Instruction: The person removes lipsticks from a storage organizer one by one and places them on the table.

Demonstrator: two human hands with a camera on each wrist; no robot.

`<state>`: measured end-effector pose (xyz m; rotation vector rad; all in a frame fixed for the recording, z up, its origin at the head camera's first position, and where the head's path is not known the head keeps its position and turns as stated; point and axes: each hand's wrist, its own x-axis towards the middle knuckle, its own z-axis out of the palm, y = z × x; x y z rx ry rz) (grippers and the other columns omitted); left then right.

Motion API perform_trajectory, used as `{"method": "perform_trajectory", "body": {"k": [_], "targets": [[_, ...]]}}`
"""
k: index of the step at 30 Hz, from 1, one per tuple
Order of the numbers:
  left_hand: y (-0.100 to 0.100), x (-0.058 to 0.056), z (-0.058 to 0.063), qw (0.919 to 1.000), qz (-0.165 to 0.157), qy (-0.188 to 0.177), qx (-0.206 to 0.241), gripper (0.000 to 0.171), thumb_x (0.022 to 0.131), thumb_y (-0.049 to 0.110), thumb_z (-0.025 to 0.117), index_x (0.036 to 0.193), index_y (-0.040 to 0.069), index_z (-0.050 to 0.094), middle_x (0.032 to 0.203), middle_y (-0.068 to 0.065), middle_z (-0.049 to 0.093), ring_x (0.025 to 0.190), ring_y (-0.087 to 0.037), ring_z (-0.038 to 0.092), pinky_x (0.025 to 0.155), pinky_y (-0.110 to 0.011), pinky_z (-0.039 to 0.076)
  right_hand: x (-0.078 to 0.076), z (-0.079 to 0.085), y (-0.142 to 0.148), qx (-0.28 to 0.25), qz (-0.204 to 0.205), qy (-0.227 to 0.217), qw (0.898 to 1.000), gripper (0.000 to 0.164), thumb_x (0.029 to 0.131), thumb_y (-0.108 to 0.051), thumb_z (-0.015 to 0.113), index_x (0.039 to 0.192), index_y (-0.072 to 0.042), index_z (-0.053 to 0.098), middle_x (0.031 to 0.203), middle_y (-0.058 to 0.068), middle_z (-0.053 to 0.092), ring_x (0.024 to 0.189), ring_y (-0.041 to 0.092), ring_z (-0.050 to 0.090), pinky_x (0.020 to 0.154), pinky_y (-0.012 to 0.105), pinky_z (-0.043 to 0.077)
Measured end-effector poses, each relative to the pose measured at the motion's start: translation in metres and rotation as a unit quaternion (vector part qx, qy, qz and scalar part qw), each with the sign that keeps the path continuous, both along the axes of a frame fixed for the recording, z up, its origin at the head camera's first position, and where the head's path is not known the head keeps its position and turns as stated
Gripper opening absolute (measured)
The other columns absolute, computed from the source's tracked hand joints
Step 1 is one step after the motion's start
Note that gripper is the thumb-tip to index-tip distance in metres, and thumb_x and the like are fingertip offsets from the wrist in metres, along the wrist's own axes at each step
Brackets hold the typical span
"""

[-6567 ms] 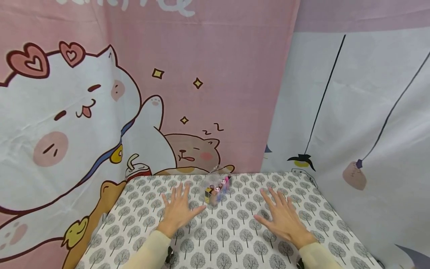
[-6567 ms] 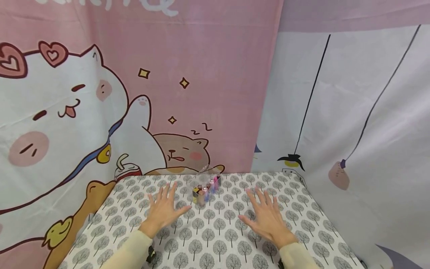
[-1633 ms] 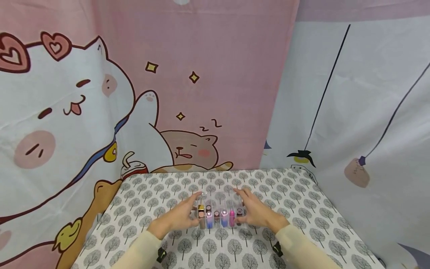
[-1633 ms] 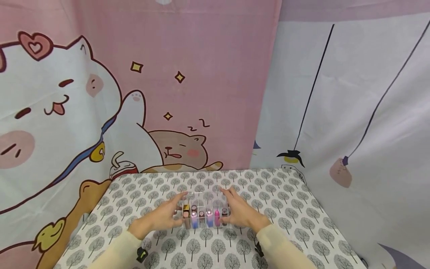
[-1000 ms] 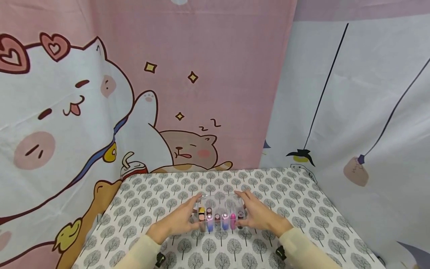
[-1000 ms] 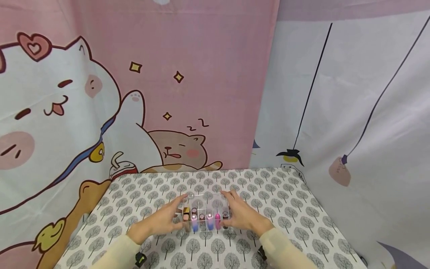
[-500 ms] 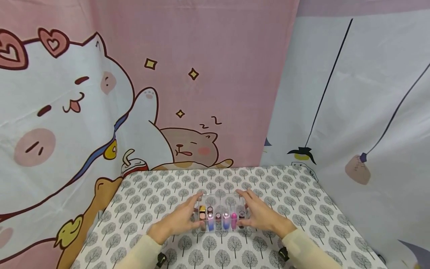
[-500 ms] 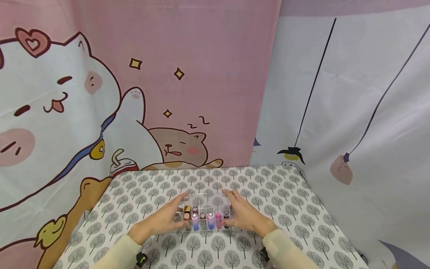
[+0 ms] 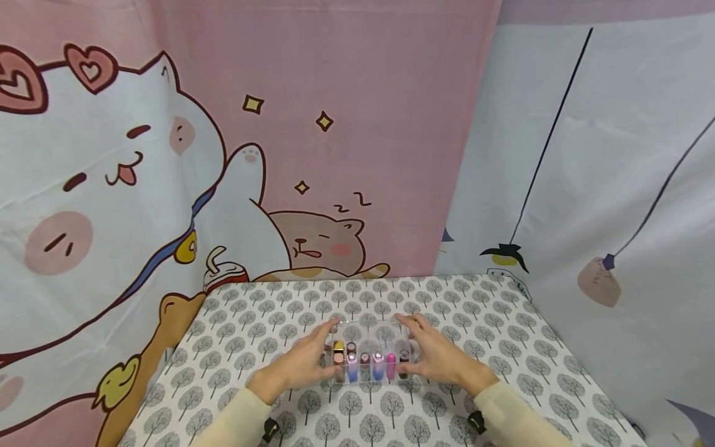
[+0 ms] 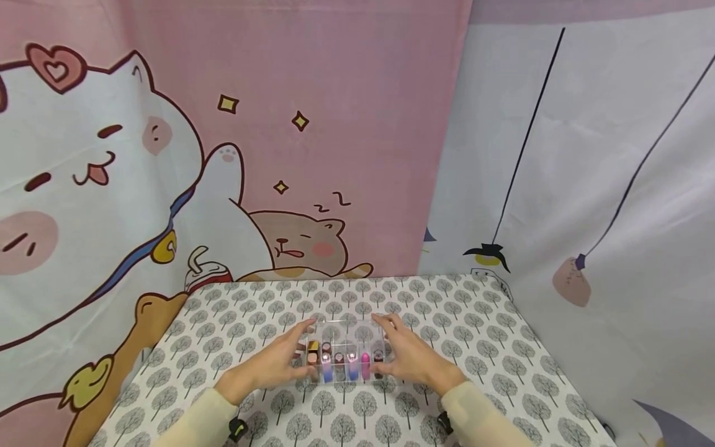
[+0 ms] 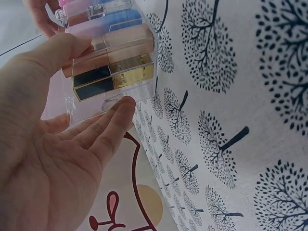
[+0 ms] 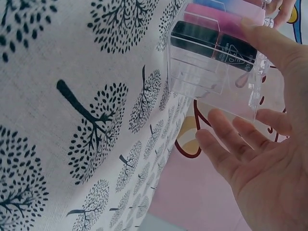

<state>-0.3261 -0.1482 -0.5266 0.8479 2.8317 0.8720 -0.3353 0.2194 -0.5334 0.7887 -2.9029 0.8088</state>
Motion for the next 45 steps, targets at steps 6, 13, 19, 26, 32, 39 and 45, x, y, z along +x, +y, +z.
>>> {"method": "perform_trajectory", "body": {"k": [6, 13, 19, 26, 32, 39, 45], "targets": [[0.001, 0.001, 0.0, 1.0, 0.002, -0.003, 0.001, 0.118, 0.098, 0.034, 0.095, 0.187, 0.02, 0.019, 0.181, -0.025, 0.047, 0.129, -0.034, 0.078, 0.115, -0.057, 0.069, 0.003, 0.001, 0.005, -0.007, 0.0, 0.013, 1.0, 0.112, 0.094, -0.05, 0.097, 0.184, -0.024, 0.036, 0.175, 0.01, 0.051, 0.143, 0.032, 0.069, 0.116, 0.065, 0.066], [0.001, 0.0, -0.001, 0.9997, -0.003, -0.019, 0.016, 0.117, 0.098, 0.031, 0.095, 0.187, 0.019, 0.019, 0.18, -0.024, 0.048, 0.132, -0.032, 0.077, 0.109, -0.05, 0.071, 0.005, 0.005, 0.007, 0.001, 0.007, 0.051, 0.999, 0.095, 0.097, -0.047, 0.095, 0.177, -0.025, 0.05, 0.179, 0.009, 0.05, 0.149, 0.042, 0.066, 0.119, 0.074, 0.062], [0.002, 0.003, 0.0, 0.9993, 0.001, -0.029, 0.022, 0.12, 0.096, 0.032, 0.097, 0.187, 0.022, 0.019, 0.182, -0.024, 0.046, 0.124, -0.031, 0.077, 0.106, -0.05, 0.072, 0.009, 0.01, 0.009, 0.017, 0.02, 0.096, 0.995, 0.073, 0.098, -0.044, 0.095, 0.162, -0.022, 0.068, 0.176, 0.002, 0.054, 0.159, 0.037, 0.058, 0.124, 0.068, 0.06], [0.002, 0.002, 0.001, 0.9994, 0.002, -0.027, 0.023, 0.117, 0.097, 0.028, 0.095, 0.186, 0.02, 0.02, 0.18, -0.022, 0.048, 0.129, -0.03, 0.076, 0.101, -0.043, 0.072, 0.008, 0.009, 0.012, 0.041, 0.041, 0.135, 0.989, 0.062, 0.1, -0.042, 0.093, 0.155, -0.02, 0.073, 0.163, 0.003, 0.067, 0.153, 0.031, 0.063, 0.125, 0.063, 0.061], [0.002, 0.002, 0.0, 0.9993, 0.005, -0.028, 0.025, 0.118, 0.097, 0.029, 0.096, 0.187, 0.022, 0.02, 0.181, -0.021, 0.048, 0.128, -0.028, 0.077, 0.1, -0.04, 0.072, 0.006, 0.007, 0.015, 0.062, 0.063, 0.17, 0.981, 0.056, 0.103, -0.042, 0.089, 0.151, -0.018, 0.075, 0.153, 0.002, 0.075, 0.142, 0.025, 0.07, 0.122, 0.058, 0.064], [0.001, 0.004, 0.0, 0.9993, 0.008, -0.027, 0.024, 0.12, 0.096, 0.031, 0.097, 0.187, 0.025, 0.018, 0.184, -0.022, 0.044, 0.107, -0.021, 0.076, 0.097, -0.043, 0.072, 0.003, 0.003, 0.016, 0.076, 0.084, 0.205, 0.972, 0.044, 0.103, -0.039, 0.088, 0.141, -0.019, 0.081, 0.146, 0.0, 0.078, 0.137, 0.024, 0.072, 0.119, 0.056, 0.066], [0.001, 0.003, -0.001, 0.9996, 0.008, -0.018, 0.023, 0.122, 0.095, 0.034, 0.097, 0.187, 0.023, 0.018, 0.185, -0.026, 0.04, 0.122, -0.032, 0.078, 0.114, -0.059, 0.068, 0.001, 0.0, 0.016, 0.078, 0.09, 0.209, 0.971, 0.039, 0.104, -0.042, 0.087, 0.135, -0.019, 0.083, 0.141, -0.001, 0.079, 0.136, 0.021, 0.071, 0.119, 0.054, 0.066]]}}
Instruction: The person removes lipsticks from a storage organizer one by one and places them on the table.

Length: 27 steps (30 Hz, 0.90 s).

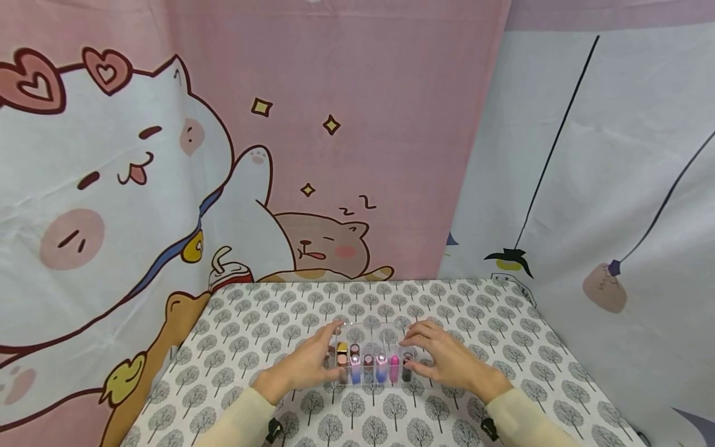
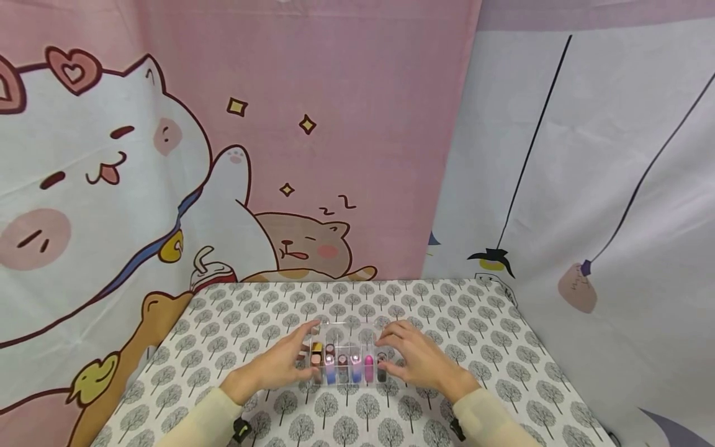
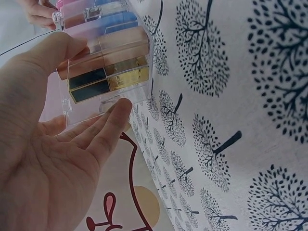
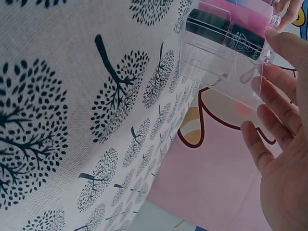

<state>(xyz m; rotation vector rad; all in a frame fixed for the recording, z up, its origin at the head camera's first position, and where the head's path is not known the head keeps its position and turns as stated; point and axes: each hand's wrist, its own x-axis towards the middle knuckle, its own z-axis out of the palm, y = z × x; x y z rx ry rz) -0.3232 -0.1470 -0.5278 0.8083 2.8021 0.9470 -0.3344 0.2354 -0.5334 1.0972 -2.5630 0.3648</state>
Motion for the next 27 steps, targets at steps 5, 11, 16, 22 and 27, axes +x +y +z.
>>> {"method": "perform_trajectory", "body": {"k": [5, 11, 16, 22, 27], "targets": [[0.0004, -0.0015, -0.0022, 1.0, 0.003, -0.005, -0.002, 0.122, 0.096, 0.035, 0.096, 0.188, 0.023, 0.017, 0.186, -0.025, 0.039, 0.13, -0.037, 0.077, 0.12, -0.06, 0.065, -0.0006, -0.0024, 0.0008, 0.001, 0.004, 0.001, 1.0, 0.035, 0.104, -0.042, 0.086, 0.132, -0.02, 0.085, 0.139, -0.004, 0.078, 0.136, 0.02, 0.07, 0.118, 0.052, 0.067], [-0.0003, -0.0024, -0.0033, 1.0, -0.002, 0.004, -0.001, 0.12, 0.096, 0.034, 0.097, 0.187, 0.022, 0.019, 0.185, -0.027, 0.04, 0.13, -0.037, 0.077, 0.118, -0.061, 0.066, -0.0012, -0.0029, 0.0007, -0.008, 0.005, -0.01, 1.0, 0.031, 0.104, -0.043, 0.088, 0.128, -0.023, 0.087, 0.139, -0.006, 0.077, 0.141, 0.019, 0.067, 0.118, 0.052, 0.067], [-0.0003, -0.0037, -0.0034, 1.0, -0.005, 0.001, 0.0, 0.12, 0.096, 0.035, 0.096, 0.187, 0.023, 0.019, 0.184, -0.024, 0.044, 0.125, -0.03, 0.078, 0.111, -0.053, 0.07, -0.0019, -0.004, 0.0002, -0.012, 0.01, 0.007, 1.0, 0.027, 0.104, -0.041, 0.088, 0.125, -0.026, 0.088, 0.137, -0.01, 0.077, 0.139, 0.019, 0.068, 0.115, 0.051, 0.068], [-0.0001, -0.0047, -0.0032, 0.9999, -0.005, -0.011, 0.004, 0.12, 0.096, 0.035, 0.097, 0.187, 0.023, 0.019, 0.182, -0.022, 0.047, 0.127, -0.024, 0.077, 0.107, -0.046, 0.071, -0.0023, -0.0055, 0.0004, -0.015, 0.018, 0.019, 1.0, 0.021, 0.105, -0.039, 0.088, 0.122, -0.026, 0.088, 0.133, -0.01, 0.078, 0.134, 0.017, 0.068, 0.112, 0.051, 0.069], [-0.0006, -0.0045, -0.0014, 0.9999, -0.01, -0.009, 0.005, 0.12, 0.096, 0.032, 0.097, 0.187, 0.023, 0.019, 0.181, -0.024, 0.047, 0.123, -0.025, 0.077, 0.102, -0.042, 0.072, -0.0019, -0.0037, -0.0005, -0.017, 0.017, 0.004, 1.0, 0.02, 0.106, -0.038, 0.087, 0.122, -0.026, 0.088, 0.132, -0.011, 0.078, 0.133, 0.017, 0.068, 0.113, 0.051, 0.068]]}}
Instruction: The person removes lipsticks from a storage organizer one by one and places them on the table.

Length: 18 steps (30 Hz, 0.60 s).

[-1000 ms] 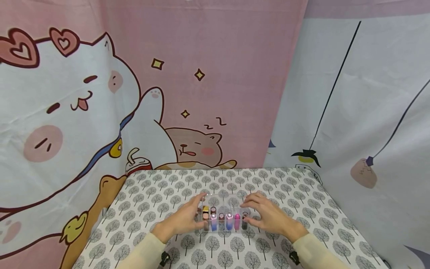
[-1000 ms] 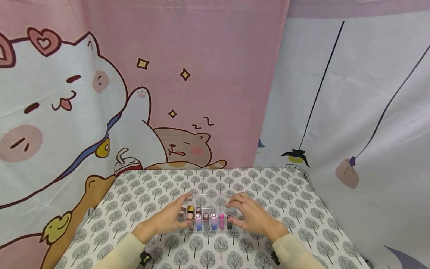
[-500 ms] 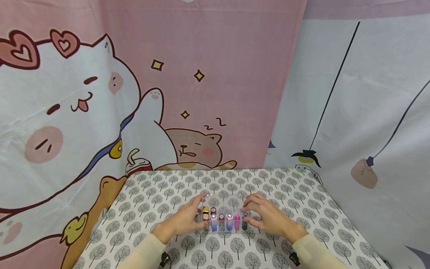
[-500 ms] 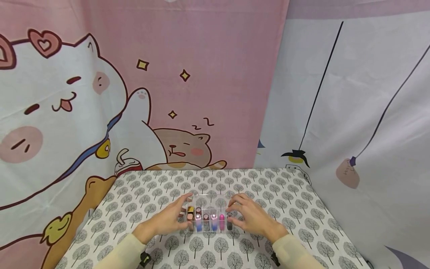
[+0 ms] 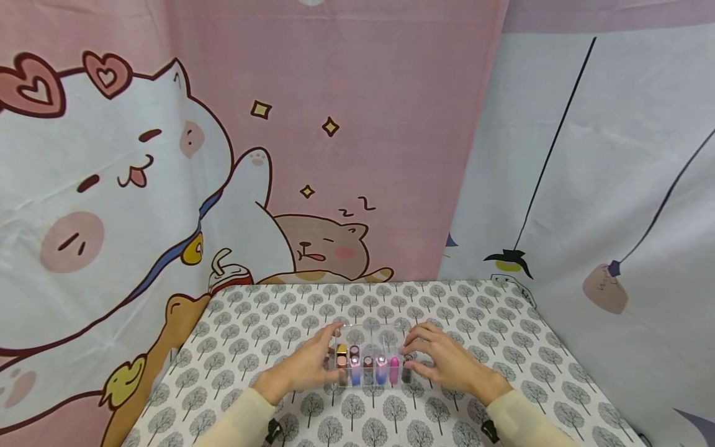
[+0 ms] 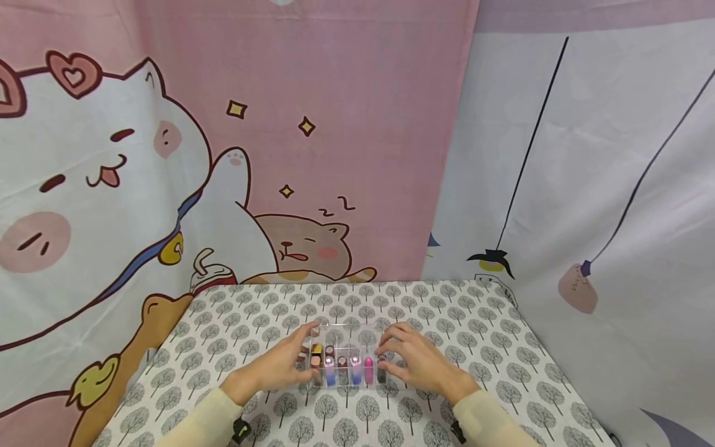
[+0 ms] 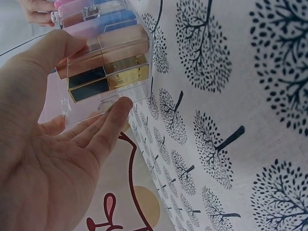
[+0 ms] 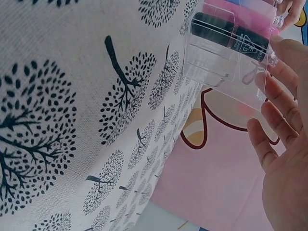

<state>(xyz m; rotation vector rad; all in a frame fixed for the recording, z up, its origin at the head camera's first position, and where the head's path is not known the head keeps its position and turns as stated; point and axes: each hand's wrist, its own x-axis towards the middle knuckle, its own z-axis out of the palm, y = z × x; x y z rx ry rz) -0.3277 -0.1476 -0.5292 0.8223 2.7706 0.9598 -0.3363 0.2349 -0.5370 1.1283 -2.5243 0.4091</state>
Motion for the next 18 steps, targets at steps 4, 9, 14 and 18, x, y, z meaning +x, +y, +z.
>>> {"method": "perform_trajectory", "body": {"k": [4, 9, 14, 18], "targets": [[-0.0009, -0.0001, 0.0, 1.0, 0.002, 0.0, -0.005, 0.119, 0.096, 0.033, 0.096, 0.187, 0.024, 0.019, 0.183, -0.024, 0.045, 0.121, -0.026, 0.077, 0.101, -0.041, 0.072, 0.0001, 0.0015, -0.0005, -0.002, 0.003, -0.009, 1.0, 0.021, 0.107, -0.037, 0.086, 0.123, -0.024, 0.088, 0.132, -0.011, 0.078, 0.131, 0.016, 0.069, 0.113, 0.05, 0.068], [-0.0009, -0.0001, 0.0, 1.0, 0.001, -0.001, -0.001, 0.119, 0.096, 0.032, 0.097, 0.186, 0.022, 0.02, 0.181, -0.025, 0.046, 0.122, -0.026, 0.077, 0.099, -0.039, 0.071, 0.0006, 0.0023, -0.0004, -0.012, 0.004, -0.027, 1.0, 0.021, 0.108, -0.036, 0.085, 0.124, -0.022, 0.087, 0.132, -0.01, 0.079, 0.13, 0.015, 0.07, 0.112, 0.048, 0.069], [-0.0004, 0.0005, 0.0005, 1.0, -0.003, 0.0, 0.0, 0.119, 0.095, 0.031, 0.097, 0.186, 0.021, 0.021, 0.18, -0.025, 0.048, 0.119, -0.025, 0.076, 0.098, -0.037, 0.07, 0.0009, 0.0028, 0.0005, -0.022, -0.003, -0.037, 0.999, 0.021, 0.109, -0.035, 0.084, 0.126, -0.023, 0.087, 0.131, -0.015, 0.078, 0.127, 0.012, 0.07, 0.111, 0.046, 0.069], [-0.0007, 0.0002, 0.0006, 1.0, -0.008, 0.002, 0.005, 0.119, 0.095, 0.03, 0.098, 0.185, 0.02, 0.021, 0.178, -0.026, 0.05, 0.12, -0.027, 0.077, 0.096, -0.036, 0.071, 0.0009, 0.0051, 0.0013, -0.029, -0.004, -0.032, 0.999, 0.02, 0.109, -0.033, 0.084, 0.126, -0.024, 0.086, 0.129, -0.016, 0.079, 0.125, 0.011, 0.071, 0.109, 0.046, 0.069]]}}
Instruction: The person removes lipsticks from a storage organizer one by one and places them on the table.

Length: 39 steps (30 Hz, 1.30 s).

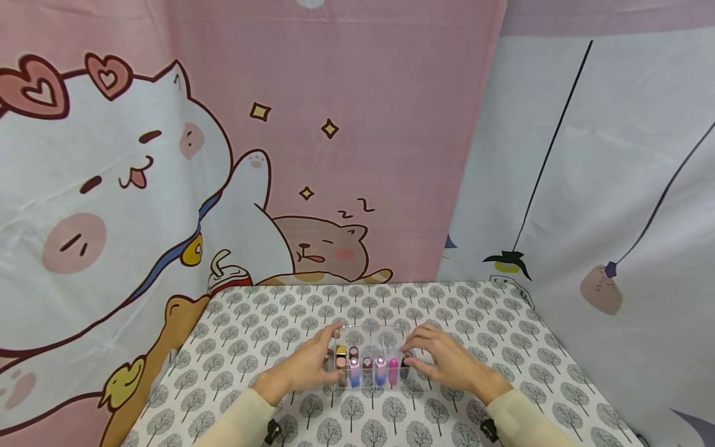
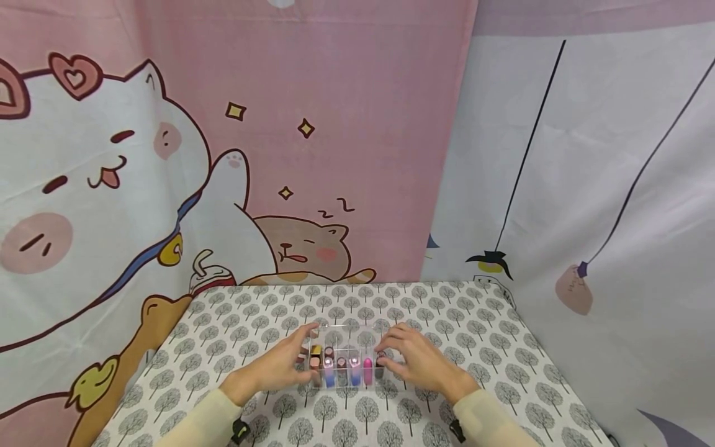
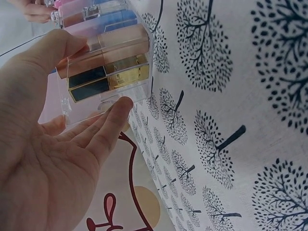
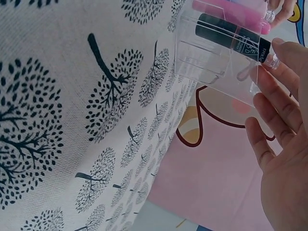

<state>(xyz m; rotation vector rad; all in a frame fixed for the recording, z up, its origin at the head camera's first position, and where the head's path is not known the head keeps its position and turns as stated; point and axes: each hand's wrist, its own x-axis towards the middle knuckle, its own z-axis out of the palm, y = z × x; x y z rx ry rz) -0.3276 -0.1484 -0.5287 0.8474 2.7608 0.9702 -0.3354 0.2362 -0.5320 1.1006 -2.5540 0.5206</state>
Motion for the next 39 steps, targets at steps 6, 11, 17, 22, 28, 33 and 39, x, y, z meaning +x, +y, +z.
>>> {"method": "perform_trajectory", "body": {"k": [6, 11, 17, 22, 28, 33, 39], "targets": [[0.0004, -0.0019, -0.0019, 1.0, -0.001, -0.001, 0.0, 0.117, 0.096, 0.029, 0.097, 0.186, 0.023, 0.021, 0.178, -0.024, 0.051, 0.128, -0.028, 0.077, 0.099, -0.036, 0.071, 0.0011, 0.0042, -0.0002, -0.003, -0.004, -0.009, 1.0, 0.022, 0.111, -0.035, 0.081, 0.131, -0.026, 0.085, 0.128, -0.015, 0.082, 0.123, 0.012, 0.074, 0.11, 0.048, 0.069], [0.001, -0.0032, -0.0024, 1.0, 0.003, -0.005, -0.004, 0.118, 0.097, 0.03, 0.096, 0.186, 0.024, 0.02, 0.18, -0.024, 0.049, 0.116, -0.024, 0.076, 0.089, -0.029, 0.068, 0.0025, 0.0062, 0.0011, -0.004, -0.019, -0.026, 0.999, 0.027, 0.113, -0.035, 0.077, 0.137, -0.025, 0.083, 0.132, -0.011, 0.083, 0.128, 0.017, 0.077, 0.119, 0.057, 0.065], [0.001, -0.0042, -0.0014, 1.0, 0.003, -0.002, -0.004, 0.118, 0.096, 0.031, 0.096, 0.186, 0.024, 0.02, 0.179, -0.024, 0.05, 0.124, -0.026, 0.077, 0.096, -0.033, 0.07, 0.0044, 0.0075, 0.002, -0.017, -0.023, -0.025, 0.999, 0.028, 0.114, -0.034, 0.077, 0.14, -0.025, 0.082, 0.131, -0.012, 0.081, 0.123, 0.012, 0.076, 0.111, 0.048, 0.07], [0.0005, -0.0036, -0.0014, 1.0, -0.001, -0.003, -0.004, 0.119, 0.097, 0.032, 0.096, 0.186, 0.025, 0.019, 0.179, -0.024, 0.05, 0.125, -0.027, 0.077, 0.097, -0.035, 0.071, 0.0048, 0.008, 0.0015, -0.03, -0.014, -0.026, 0.999, 0.03, 0.114, -0.032, 0.078, 0.141, -0.022, 0.082, 0.129, -0.011, 0.081, 0.118, 0.009, 0.076, 0.106, 0.041, 0.072], [-0.0006, -0.0024, -0.0013, 1.0, -0.005, -0.002, 0.004, 0.118, 0.096, 0.03, 0.096, 0.186, 0.022, 0.02, 0.178, -0.025, 0.05, 0.127, -0.03, 0.078, 0.1, -0.038, 0.072, 0.0048, 0.007, 0.0006, -0.056, -0.004, -0.027, 0.998, 0.034, 0.113, -0.027, 0.079, 0.145, -0.016, 0.08, 0.126, -0.009, 0.082, 0.111, 0.006, 0.078, 0.102, 0.037, 0.073], [-0.001, -0.0026, -0.0016, 0.9999, -0.007, -0.005, 0.007, 0.118, 0.096, 0.028, 0.096, 0.185, 0.02, 0.02, 0.176, -0.025, 0.051, 0.131, -0.032, 0.078, 0.104, -0.042, 0.072, 0.0059, 0.0063, 0.0005, -0.071, -0.001, -0.035, 0.997, 0.036, 0.111, -0.025, 0.081, 0.146, -0.016, 0.078, 0.124, -0.01, 0.082, 0.109, 0.004, 0.078, 0.099, 0.035, 0.074], [-0.001, -0.0024, -0.002, 1.0, -0.004, -0.005, 0.005, 0.117, 0.096, 0.027, 0.096, 0.185, 0.021, 0.02, 0.175, -0.024, 0.052, 0.131, -0.032, 0.077, 0.103, -0.042, 0.072, 0.0071, 0.0085, 0.0002, -0.091, -0.005, -0.049, 0.995, 0.031, 0.11, -0.022, 0.083, 0.14, -0.018, 0.078, 0.123, -0.01, 0.084, 0.108, 0.003, 0.078, 0.096, 0.032, 0.073]]}}
